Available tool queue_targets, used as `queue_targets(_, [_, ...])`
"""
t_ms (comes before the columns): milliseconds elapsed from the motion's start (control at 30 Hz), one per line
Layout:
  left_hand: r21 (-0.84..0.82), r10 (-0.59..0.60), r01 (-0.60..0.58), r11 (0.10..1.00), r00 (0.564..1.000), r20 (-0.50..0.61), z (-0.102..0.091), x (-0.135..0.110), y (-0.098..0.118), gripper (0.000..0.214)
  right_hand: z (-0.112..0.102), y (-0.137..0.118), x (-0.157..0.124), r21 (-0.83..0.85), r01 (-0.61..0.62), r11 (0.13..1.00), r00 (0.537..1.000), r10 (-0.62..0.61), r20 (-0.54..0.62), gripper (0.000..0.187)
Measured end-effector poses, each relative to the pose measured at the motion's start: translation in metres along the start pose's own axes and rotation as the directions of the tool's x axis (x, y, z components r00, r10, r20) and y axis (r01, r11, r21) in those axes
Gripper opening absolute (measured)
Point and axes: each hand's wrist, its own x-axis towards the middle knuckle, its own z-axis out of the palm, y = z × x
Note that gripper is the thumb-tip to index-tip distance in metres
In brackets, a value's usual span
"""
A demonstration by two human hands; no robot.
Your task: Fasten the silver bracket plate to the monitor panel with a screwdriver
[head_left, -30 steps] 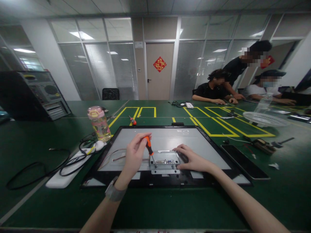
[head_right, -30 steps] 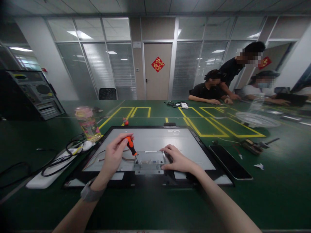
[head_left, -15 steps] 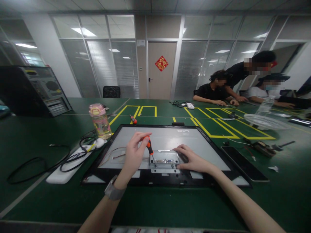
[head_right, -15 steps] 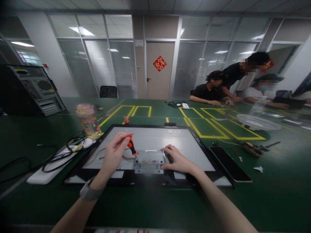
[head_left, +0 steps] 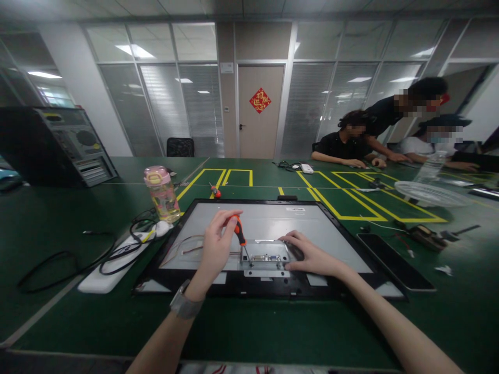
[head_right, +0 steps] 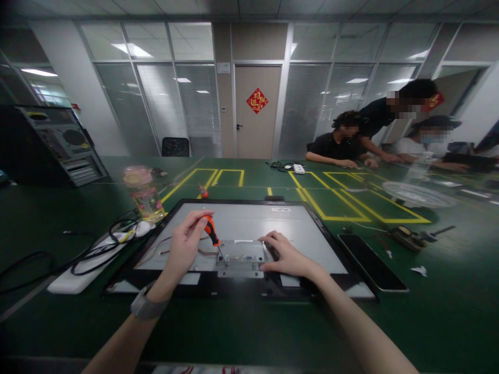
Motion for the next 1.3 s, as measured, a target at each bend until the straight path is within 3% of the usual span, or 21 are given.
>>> queue_targets(367, [-0.135, -0.045, 0.052, 0.990, 0.997, 0.057, 0.002, -0.002, 0.005, 0.027, 0.001, 0.002, 0.001, -0.004, 0.010, 1.000, 1.000, -0.010, -0.007, 0.067])
queue_targets(667, [-0.021, 0.060, -0.059, 0.998, 0.997, 0.050, -0.001, -0.001, 0.004, 0.017, -0.001, -0.001, -0.001, -0.013, 0.002, 1.000, 1.000, -0.001, 0.005, 0.066])
queue_targets(967, [-0.087, -0.005, 0.014, 0.996, 0.995, 0.102, -0.007, 0.003, 0.004, 0.024, -0.001, 0.000, 0.001, -0.011, -0.012, 1.000, 1.000, 0.012, 0.014, 0.068])
queue_targets(1133, [-0.002, 0.027, -0.027, 1.000, 0.998, 0.060, -0.008, 0.003, 0.001, 0.020, -0.002, 0.000, 0.000, -0.014, -0.013, 1.000, 1.000, 0.013, 0.017, 0.067])
queue_targets(1300, [-0.020, 0.062, -0.060, 0.998, 0.993, 0.102, -0.007, 0.003, 0.006, 0.029, -0.002, 0.004, -0.001, -0.017, -0.017, 1.000, 1.000, 0.017, 0.022, 0.069])
